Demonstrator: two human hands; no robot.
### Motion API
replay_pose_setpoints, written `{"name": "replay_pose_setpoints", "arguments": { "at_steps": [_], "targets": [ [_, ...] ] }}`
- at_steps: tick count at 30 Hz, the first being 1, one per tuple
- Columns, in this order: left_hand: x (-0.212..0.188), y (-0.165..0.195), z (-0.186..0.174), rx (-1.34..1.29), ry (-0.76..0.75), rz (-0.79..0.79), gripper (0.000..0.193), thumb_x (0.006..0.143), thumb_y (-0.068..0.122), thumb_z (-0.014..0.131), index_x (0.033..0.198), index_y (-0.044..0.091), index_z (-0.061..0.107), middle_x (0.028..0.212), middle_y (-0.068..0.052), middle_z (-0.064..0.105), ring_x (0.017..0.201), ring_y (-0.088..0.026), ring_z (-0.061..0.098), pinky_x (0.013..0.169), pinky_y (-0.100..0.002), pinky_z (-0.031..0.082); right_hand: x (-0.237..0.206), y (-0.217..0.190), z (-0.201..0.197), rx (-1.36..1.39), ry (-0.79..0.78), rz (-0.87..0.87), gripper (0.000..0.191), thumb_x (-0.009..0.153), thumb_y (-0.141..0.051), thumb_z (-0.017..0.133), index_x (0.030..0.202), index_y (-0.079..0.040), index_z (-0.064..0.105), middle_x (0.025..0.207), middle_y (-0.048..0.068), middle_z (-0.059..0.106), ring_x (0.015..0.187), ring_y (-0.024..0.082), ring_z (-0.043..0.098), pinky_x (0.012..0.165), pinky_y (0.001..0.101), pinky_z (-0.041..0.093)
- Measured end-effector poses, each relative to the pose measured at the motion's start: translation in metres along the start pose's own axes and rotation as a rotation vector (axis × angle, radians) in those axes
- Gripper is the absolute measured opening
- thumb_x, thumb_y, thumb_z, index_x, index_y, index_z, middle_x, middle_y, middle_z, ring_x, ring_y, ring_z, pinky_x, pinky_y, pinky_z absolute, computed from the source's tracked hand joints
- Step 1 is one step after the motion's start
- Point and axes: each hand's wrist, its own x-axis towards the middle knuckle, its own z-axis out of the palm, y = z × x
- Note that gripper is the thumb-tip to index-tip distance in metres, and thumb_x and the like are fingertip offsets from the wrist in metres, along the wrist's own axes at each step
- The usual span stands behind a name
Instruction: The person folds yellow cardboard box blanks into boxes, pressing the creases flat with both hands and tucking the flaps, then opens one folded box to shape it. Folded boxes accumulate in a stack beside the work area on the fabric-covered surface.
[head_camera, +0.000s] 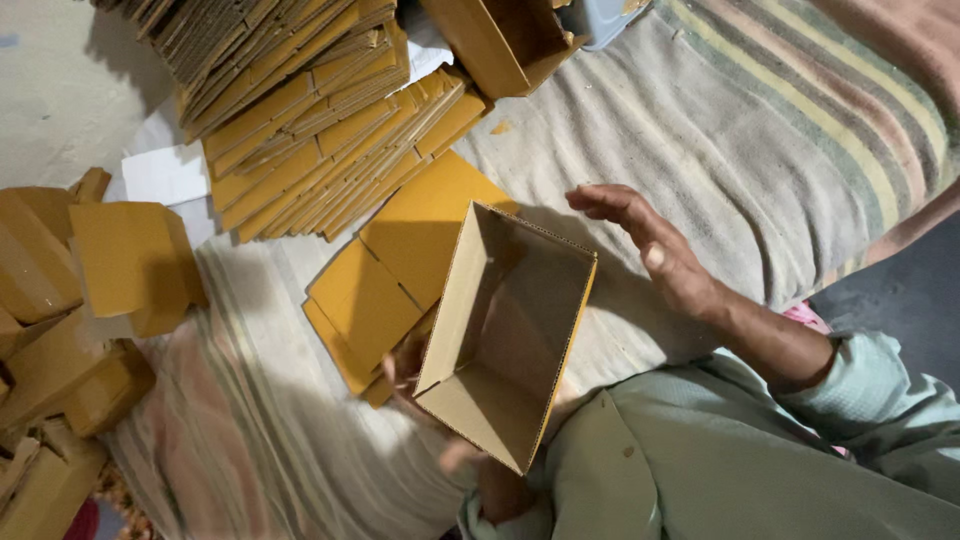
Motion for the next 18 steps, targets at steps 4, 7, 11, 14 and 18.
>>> {"name": "replay_pose_setpoints", "arguments": {
  "at_steps": [4, 7, 11, 14, 18],
  "targets": [
    [-0.03, 0.034, -0.002, 0.071, -0.208, 0.185, 0.129, 0.083, 0.081, 0.069, 0.17, 0.012, 0.006, 0.167, -0.018, 0.033, 0.153, -0.032, 0.042, 0.129, -0.048, 0.036, 0.022, 0.019, -0.01, 0.125, -0.114, -0.032, 0.106, 0.096, -0.083, 0.04, 0.164, -0.002, 0.028, 0.166, 0.02, 0.037, 0.157, 0.032, 0.034, 0.132, 0.0488, 0.024],
    [-0.055, 0.032, -0.011, 0.038, -0.465, 0.214, 0.125, 0.08, 0.07, 0.075, 0.166, 0.009, 0.009, 0.158, -0.022, 0.038, 0.139, -0.033, 0.048, 0.118, -0.049, 0.042, 0.048, 0.033, -0.006, 0.204, -0.283, -0.027, 0.113, 0.093, -0.086, 0.043, 0.166, -0.003, 0.019, 0.171, 0.021, 0.026, 0.162, 0.033, 0.025, 0.133, 0.0498, 0.019],
    [-0.061, -0.021, -0.031, 0.046, -0.694, -0.042, 0.12, 0.075, 0.055, 0.082, 0.16, 0.005, 0.013, 0.147, -0.026, 0.045, 0.122, -0.034, 0.055, 0.103, -0.05, 0.049, 0.066, 0.039, 0.009, 0.269, -0.413, 0.039, 0.119, 0.09, -0.091, 0.04, 0.166, -0.002, 0.022, 0.175, 0.02, 0.023, 0.163, 0.032, 0.021, 0.133, 0.0486, 0.016],
    [-0.047, -0.064, -0.048, -0.038, -0.628, -0.395, 0.118, 0.072, 0.044, 0.088, 0.156, 0.002, 0.016, 0.138, -0.029, 0.05, 0.108, -0.035, 0.061, 0.091, -0.05, 0.054, 0.055, 0.03, 0.001, 0.277, -0.363, 0.052, 0.121, 0.088, -0.09, 0.046, 0.167, -0.002, 0.02, 0.171, 0.021, 0.028, 0.16, 0.031, 0.027, 0.131, 0.0482, 0.02],
    [-0.021, -0.083, -0.047, -0.143, -0.548, -0.678, 0.116, 0.068, 0.029, 0.095, 0.15, -0.001, 0.019, 0.127, -0.034, 0.057, 0.09, -0.037, 0.069, 0.076, -0.051, 0.061, 0.033, 0.019, -0.011, 0.097, -0.17, 0.008, 0.117, 0.09, -0.089, 0.043, 0.165, -0.002, 0.023, 0.165, 0.019, 0.034, 0.158, 0.031, 0.03, 0.13, 0.0478, 0.021]
  ]
}}
